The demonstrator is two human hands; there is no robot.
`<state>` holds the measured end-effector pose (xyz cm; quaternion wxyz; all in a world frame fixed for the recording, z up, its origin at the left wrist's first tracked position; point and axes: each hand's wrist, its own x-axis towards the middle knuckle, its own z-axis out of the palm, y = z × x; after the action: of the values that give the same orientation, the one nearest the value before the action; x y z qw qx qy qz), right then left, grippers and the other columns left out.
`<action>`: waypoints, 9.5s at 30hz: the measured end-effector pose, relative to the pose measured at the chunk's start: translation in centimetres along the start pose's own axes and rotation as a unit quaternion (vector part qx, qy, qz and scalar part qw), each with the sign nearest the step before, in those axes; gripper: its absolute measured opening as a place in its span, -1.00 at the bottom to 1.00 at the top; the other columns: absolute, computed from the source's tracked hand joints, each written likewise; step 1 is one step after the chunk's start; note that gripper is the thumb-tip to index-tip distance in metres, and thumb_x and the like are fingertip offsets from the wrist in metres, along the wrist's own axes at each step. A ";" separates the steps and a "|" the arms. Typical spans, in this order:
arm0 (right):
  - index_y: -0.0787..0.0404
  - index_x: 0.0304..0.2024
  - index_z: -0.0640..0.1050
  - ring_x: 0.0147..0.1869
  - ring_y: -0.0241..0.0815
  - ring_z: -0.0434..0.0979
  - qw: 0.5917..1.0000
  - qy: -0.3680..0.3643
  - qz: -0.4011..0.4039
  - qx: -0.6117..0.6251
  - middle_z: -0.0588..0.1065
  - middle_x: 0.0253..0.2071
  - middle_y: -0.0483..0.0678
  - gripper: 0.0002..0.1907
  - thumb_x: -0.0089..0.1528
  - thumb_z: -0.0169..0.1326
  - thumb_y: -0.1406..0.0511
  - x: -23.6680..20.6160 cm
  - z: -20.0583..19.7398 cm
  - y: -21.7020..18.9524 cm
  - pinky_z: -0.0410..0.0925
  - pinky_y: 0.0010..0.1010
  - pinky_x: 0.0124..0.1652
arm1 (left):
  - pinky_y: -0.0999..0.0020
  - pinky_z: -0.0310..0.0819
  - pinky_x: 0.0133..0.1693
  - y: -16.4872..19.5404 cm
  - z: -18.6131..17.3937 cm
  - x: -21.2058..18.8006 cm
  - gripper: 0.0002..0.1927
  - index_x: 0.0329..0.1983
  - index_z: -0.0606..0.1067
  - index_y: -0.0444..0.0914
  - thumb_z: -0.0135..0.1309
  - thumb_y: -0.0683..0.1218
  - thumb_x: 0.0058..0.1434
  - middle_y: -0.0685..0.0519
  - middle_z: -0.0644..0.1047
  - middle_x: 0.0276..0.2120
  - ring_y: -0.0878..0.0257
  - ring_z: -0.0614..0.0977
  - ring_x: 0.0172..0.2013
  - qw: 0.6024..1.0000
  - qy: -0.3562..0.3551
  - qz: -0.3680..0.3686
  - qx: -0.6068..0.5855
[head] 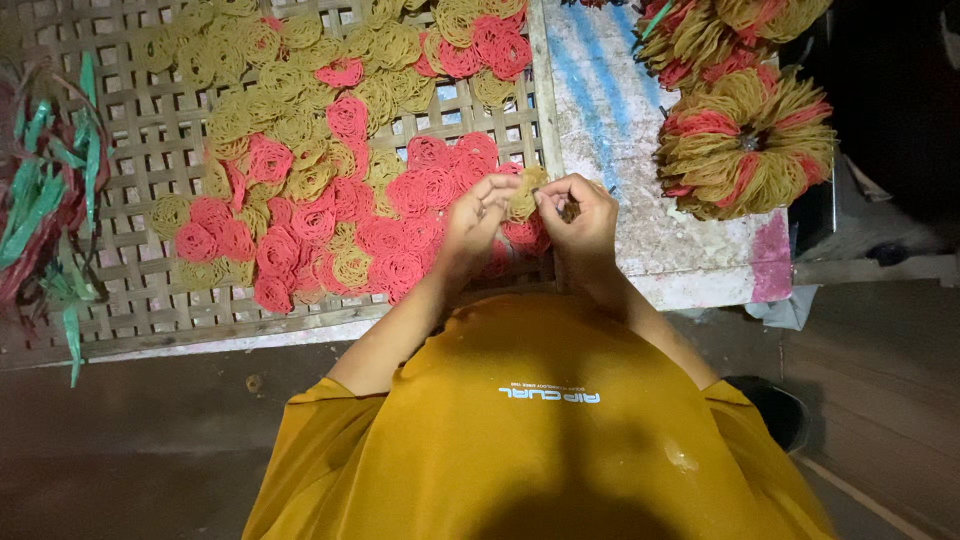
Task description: The person repeatedly picks up small coiled pink and yellow yarn pieces from a plastic crate, threads them onto a thin wire, and secures them by twisting the wire. The person works continuously, handling one piece at a time and placing the assembled items on a nearby surface.
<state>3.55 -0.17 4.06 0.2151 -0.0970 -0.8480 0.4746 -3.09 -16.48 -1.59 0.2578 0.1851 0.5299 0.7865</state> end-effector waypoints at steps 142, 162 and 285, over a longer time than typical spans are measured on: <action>0.23 -0.23 0.61 -0.15 -0.01 0.56 0.986 -0.025 -0.144 -0.083 0.58 -0.22 0.00 -0.89 0.19 0.26 0.44 0.3 0.7 0.9 0.34 -0.24 -0.06 | 0.49 0.55 -0.02 -2.5 0.8 0.8 -0.57 0.32 0.32 -0.41 -0.04 -0.30 0.39 0.00 0.62 -0.12 0.39 0.61 -0.09 0.993 0.086 -0.027 0.075; 0.25 -0.21 0.59 -0.10 0.04 0.51 0.956 -0.088 -0.232 -0.157 0.52 -0.23 0.01 -0.87 0.19 0.24 0.43 1.0 -0.4 0.5 0.29 -0.19 0.02 | 0.54 0.46 -0.15 -2.8 0.1 0.4 -0.55 0.32 0.43 -0.37 -0.10 -0.30 0.36 0.06 0.57 -0.21 0.42 0.53 -0.20 0.988 0.055 -0.044 0.139; 0.37 -0.09 0.60 -0.10 -0.39 0.56 0.973 -0.028 0.077 0.218 0.60 -0.19 -0.08 -0.89 0.35 0.12 0.45 1.2 -0.2 4.8 0.41 -0.55 -0.04 | 0.04 0.38 0.11 2.0 -10.0 11.1 -0.31 0.12 0.42 -0.44 0.33 -0.06 -0.07 -0.34 0.49 0.07 -0.22 0.50 0.07 0.724 0.201 0.192 0.632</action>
<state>2.40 2.97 0.36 0.1700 -0.0995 -0.7200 0.6654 -17.98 -17.77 -3.23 -0.1880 0.2403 0.8966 0.3211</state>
